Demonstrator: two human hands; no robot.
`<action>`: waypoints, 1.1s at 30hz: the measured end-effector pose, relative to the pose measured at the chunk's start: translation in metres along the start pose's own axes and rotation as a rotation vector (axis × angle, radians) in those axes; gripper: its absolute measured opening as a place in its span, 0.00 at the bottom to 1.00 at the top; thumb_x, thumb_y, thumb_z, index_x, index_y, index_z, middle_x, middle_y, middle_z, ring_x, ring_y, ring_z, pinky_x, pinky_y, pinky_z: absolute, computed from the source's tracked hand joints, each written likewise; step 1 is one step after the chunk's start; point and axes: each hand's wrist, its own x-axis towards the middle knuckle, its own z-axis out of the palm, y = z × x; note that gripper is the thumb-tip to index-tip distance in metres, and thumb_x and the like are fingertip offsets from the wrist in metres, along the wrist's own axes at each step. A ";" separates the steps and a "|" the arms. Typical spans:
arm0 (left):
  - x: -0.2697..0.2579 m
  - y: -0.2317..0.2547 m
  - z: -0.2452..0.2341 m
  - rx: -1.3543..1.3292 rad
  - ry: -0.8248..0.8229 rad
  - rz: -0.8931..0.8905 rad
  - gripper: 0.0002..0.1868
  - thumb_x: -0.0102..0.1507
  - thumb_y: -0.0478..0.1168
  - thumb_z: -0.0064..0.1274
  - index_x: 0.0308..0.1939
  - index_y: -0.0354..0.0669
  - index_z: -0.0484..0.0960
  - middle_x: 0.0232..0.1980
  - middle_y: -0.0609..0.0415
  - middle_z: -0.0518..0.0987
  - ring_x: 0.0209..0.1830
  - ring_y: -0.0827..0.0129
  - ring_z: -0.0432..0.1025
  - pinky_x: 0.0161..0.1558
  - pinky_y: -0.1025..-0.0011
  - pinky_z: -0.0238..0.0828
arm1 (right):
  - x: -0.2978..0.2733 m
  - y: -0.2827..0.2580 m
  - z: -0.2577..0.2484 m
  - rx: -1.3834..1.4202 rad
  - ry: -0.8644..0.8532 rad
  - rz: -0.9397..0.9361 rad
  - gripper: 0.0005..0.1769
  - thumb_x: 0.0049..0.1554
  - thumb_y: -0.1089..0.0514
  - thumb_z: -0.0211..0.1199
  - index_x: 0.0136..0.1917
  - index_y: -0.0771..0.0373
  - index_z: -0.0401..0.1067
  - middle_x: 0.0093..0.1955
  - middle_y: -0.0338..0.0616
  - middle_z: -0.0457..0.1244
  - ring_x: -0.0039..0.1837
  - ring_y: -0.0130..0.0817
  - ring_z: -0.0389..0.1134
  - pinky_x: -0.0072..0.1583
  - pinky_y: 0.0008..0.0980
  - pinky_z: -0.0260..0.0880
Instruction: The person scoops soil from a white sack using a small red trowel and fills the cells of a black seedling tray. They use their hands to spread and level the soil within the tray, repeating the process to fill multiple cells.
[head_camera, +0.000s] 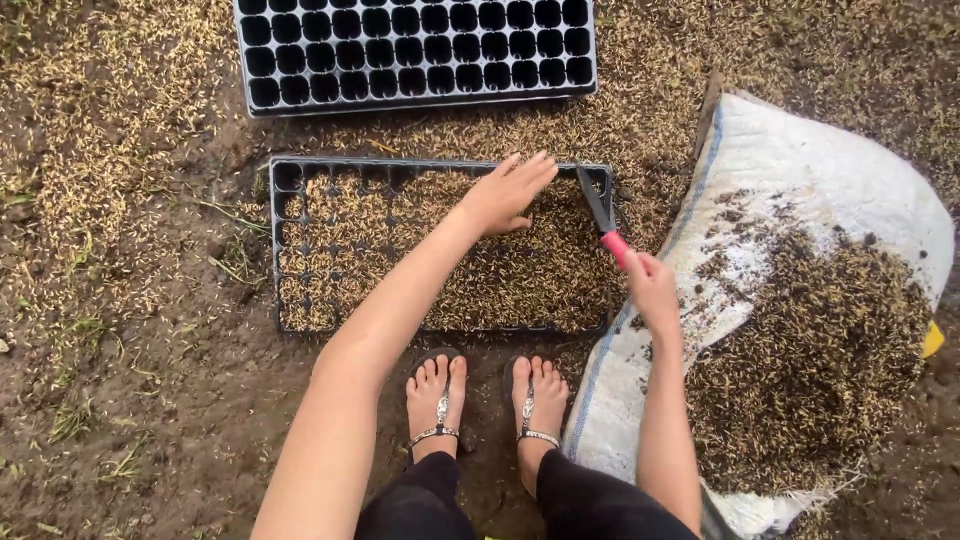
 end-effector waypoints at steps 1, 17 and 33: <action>0.007 -0.007 0.010 0.001 0.003 -0.002 0.49 0.62 0.50 0.60 0.79 0.42 0.47 0.82 0.48 0.49 0.82 0.64 0.42 0.79 0.57 0.31 | -0.003 -0.014 0.007 -0.001 0.000 -0.004 0.23 0.68 0.41 0.56 0.51 0.65 0.71 0.29 0.39 0.56 0.29 0.25 0.52 0.33 0.26 0.49; -0.073 -0.095 0.106 0.203 0.523 -0.027 0.21 0.63 0.27 0.55 0.59 0.47 0.79 0.64 0.55 0.78 0.69 0.69 0.67 0.71 0.67 0.60 | -0.007 -0.010 0.099 -0.096 -0.103 -0.269 0.17 0.66 0.51 0.56 0.48 0.65 0.77 0.33 0.51 0.64 0.33 0.34 0.61 0.38 0.31 0.58; -0.105 -0.059 0.061 0.229 0.594 -0.328 0.15 0.68 0.37 0.48 0.59 0.48 0.71 0.65 0.52 0.70 0.74 0.63 0.57 0.72 0.63 0.51 | -0.007 -0.005 0.108 -0.698 0.163 -0.676 0.17 0.65 0.41 0.59 0.50 0.56 0.74 0.34 0.45 0.68 0.35 0.40 0.72 0.39 0.33 0.70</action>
